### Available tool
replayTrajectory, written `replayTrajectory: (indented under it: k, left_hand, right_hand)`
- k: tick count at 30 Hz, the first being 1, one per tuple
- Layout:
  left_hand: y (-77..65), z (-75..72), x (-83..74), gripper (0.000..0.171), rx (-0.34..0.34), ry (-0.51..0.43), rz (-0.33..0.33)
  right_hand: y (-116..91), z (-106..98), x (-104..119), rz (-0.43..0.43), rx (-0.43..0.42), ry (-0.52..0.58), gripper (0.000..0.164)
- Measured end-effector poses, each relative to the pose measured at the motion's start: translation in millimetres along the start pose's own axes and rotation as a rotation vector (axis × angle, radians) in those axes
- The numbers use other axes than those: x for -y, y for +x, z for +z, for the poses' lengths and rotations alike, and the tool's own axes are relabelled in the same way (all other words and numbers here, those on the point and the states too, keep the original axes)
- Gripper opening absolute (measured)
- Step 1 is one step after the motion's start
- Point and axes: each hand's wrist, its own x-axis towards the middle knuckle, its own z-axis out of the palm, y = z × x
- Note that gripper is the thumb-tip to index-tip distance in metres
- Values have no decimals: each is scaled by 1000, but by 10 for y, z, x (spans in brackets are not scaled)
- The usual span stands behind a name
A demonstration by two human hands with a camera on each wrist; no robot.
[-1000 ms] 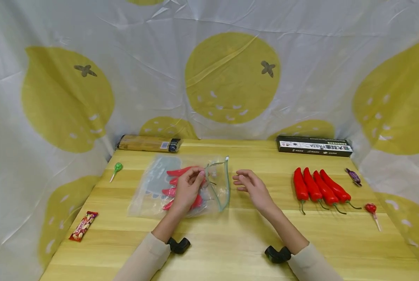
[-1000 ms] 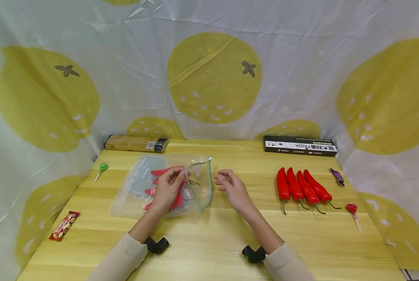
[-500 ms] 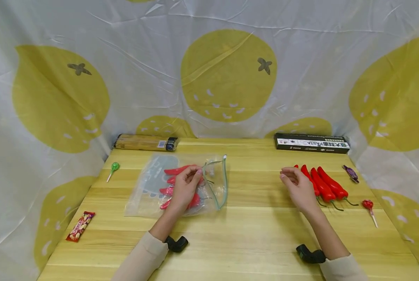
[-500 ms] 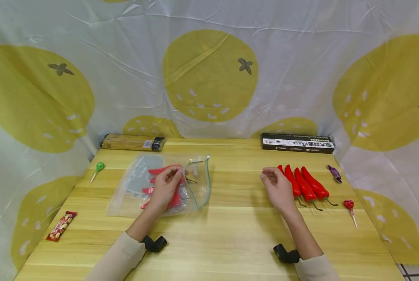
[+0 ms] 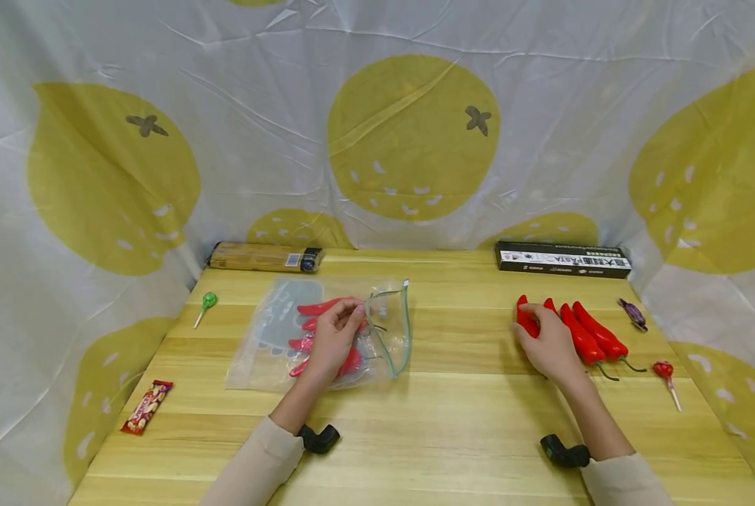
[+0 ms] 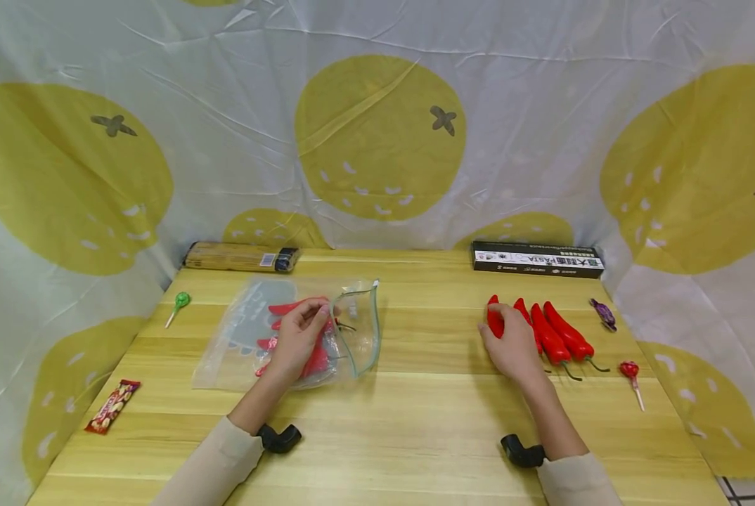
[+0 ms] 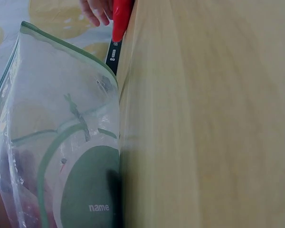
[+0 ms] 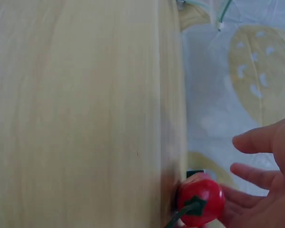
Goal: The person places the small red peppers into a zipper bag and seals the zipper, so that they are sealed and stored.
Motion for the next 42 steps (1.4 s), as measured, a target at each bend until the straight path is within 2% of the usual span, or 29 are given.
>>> replayTrajectory:
  k: [6,11,17,21,25,31,33,35,37,42]
  left_hand:
    - [16,11,39,26,-3,6,22]
    - [21,14,47,26,2,11,26]
    - [16,2,16,26,13,23,-4]
    - [13,-10,-12,25,22,20,-29]
    - [-7,-13,-76,25,8,2,-41]
    - [-16,-10,-133,26,-11,6,-21]
    - [-17,-7,-131,27,-13,13,-16]
    - [-22,-5,-129,27,-12,23,-15]
    - [-30,-2,-126,28,-14,30,-13]
    - [-55,13,-138,28,-19,50,1]
  right_hand:
    - [54,124,-24,-57,27,14,48]
    - [38,109,-17,0,33,-71,56]
    - [24,74,-7,72,140,-156,60]
    - [34,68,-8,83,163,-165,60]
    - [42,97,4,68,162,-30,57]
    - [46,270,161,25,182,426,49]
    - [39,343,266,-10,198,533,46]
    - [30,418,394,-51,218,576,41]
    - [26,498,528,-89,241,575,38]
    - [48,705,841,-168,254,473,38]
